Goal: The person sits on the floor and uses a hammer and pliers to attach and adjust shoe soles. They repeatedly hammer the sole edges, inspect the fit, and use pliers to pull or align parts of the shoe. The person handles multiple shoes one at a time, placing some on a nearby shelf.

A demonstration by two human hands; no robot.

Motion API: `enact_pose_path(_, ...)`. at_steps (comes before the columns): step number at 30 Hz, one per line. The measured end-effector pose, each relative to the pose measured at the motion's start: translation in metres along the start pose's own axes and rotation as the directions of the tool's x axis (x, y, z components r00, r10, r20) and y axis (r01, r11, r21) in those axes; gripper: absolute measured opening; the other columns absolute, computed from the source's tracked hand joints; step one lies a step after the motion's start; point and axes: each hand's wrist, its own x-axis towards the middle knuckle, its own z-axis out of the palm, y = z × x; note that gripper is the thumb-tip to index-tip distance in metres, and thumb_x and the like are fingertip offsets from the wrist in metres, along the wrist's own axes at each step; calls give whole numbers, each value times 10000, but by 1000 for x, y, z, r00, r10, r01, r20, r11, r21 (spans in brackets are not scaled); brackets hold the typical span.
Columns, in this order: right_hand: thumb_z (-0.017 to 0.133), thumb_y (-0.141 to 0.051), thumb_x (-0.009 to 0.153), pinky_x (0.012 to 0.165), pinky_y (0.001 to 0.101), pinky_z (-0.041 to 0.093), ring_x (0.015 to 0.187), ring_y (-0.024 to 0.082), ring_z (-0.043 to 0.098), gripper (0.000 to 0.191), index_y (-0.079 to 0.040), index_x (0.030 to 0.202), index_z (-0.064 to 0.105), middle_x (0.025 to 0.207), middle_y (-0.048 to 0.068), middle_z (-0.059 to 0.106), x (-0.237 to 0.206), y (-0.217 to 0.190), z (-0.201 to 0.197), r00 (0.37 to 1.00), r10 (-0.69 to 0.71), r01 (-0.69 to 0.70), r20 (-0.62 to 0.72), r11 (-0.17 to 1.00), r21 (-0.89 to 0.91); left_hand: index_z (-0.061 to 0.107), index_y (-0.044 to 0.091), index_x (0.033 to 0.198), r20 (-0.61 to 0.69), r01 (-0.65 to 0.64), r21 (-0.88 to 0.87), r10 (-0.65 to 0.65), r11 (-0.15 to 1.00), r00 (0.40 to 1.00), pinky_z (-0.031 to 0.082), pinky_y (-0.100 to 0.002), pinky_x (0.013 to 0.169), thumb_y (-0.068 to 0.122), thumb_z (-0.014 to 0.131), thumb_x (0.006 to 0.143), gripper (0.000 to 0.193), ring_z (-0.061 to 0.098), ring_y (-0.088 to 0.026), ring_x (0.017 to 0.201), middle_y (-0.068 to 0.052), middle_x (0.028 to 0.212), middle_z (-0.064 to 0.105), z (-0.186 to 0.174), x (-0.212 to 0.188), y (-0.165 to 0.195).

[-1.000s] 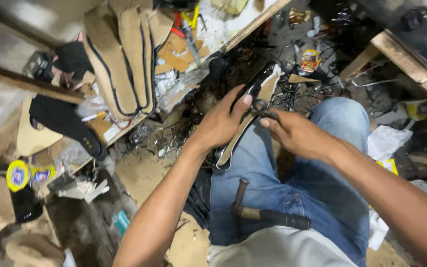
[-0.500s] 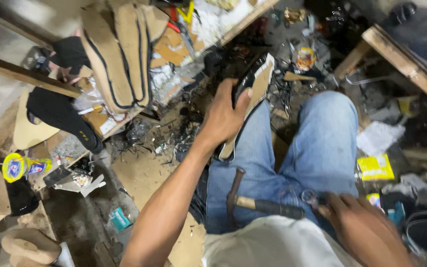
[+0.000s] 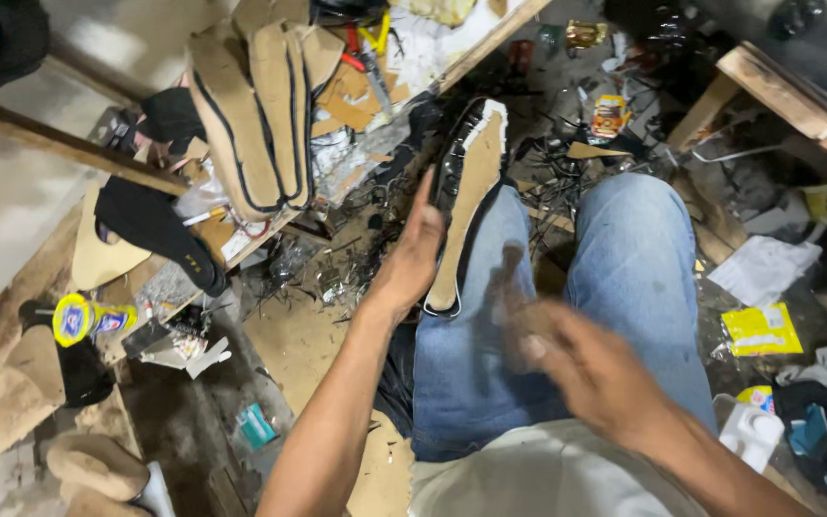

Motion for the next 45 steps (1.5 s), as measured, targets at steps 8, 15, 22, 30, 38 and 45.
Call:
enact_pose_path(8, 466, -266, 1033, 488, 332, 467, 517, 191, 558, 372, -19, 1280, 594, 634, 105, 570, 69, 35, 20, 999, 17, -18, -47, 1000, -15, 131, 210, 1670, -29, 91, -284, -104, 954, 994, 168, -411, 1270, 770, -7, 904, 960, 231, -310, 1569, -108, 1721, 229, 3, 21, -13)
enact_pose_path(15, 464, -212, 1022, 536, 391, 510, 578, 282, 629, 270, -39, 1164, 615, 694, 135, 626, 53, 68, 15, 990, -139, 141, 26, 978, -153, 176, 184, 1664, -49, 64, -328, -84, 943, 995, 86, -411, 1302, 779, 5, 925, 964, 150, -287, 1614, -89, 1750, 165, 6, 34, -10)
enact_pose_path(22, 540, -253, 989, 530, 452, 485, 579, 358, 620, 366, -91, 1305, 630, 639, 142, 603, 55, 39, 21, 997, 74, -73, -7, 963, -261, 210, 149, 1643, -95, 93, -99, -102, 991, 990, 185, -388, 1257, 694, 211, 997, 845, 281, -303, 1562, -152, 1686, 313, 9, 36, -10)
enact_pose_path(30, 399, -431, 1051, 495, 307, 461, 523, 136, 551, 470, -32, 989, 639, 631, 42, 594, 19, 18, -18, 914, 316, -247, -254, 931, 270, 307, 103, 1594, 94, 139, 208, -161, 968, 982, 383, -377, 1163, 530, 644, 911, 874, 501, -283, 1432, -183, 1545, 497, -12, 74, 16)
enact_pose_path(38, 475, -491, 1088, 680, 417, 545, 700, 269, 632, 488, -12, 1118, 564, 816, 141, 625, -3, -44, -79, 885, -185, 308, -426, 921, 240, 526, -33, 1364, -385, -323, -162, 241, 933, 891, 444, -384, 1079, 299, 742, 979, 553, 558, -256, 1226, -180, 1327, 577, 1, 34, 17)
enact_pose_path(45, 309, -503, 1048, 517, 394, 479, 524, 247, 578, 615, -32, 807, 621, 558, 84, 587, 53, 6, -4, 878, 426, -408, -218, 904, 124, 701, -13, 1109, -442, -97, -193, 1, 976, 897, 543, -357, 894, 239, 811, 889, 353, 667, -182, 959, -89, 1061, 728, 22, -24, -13)
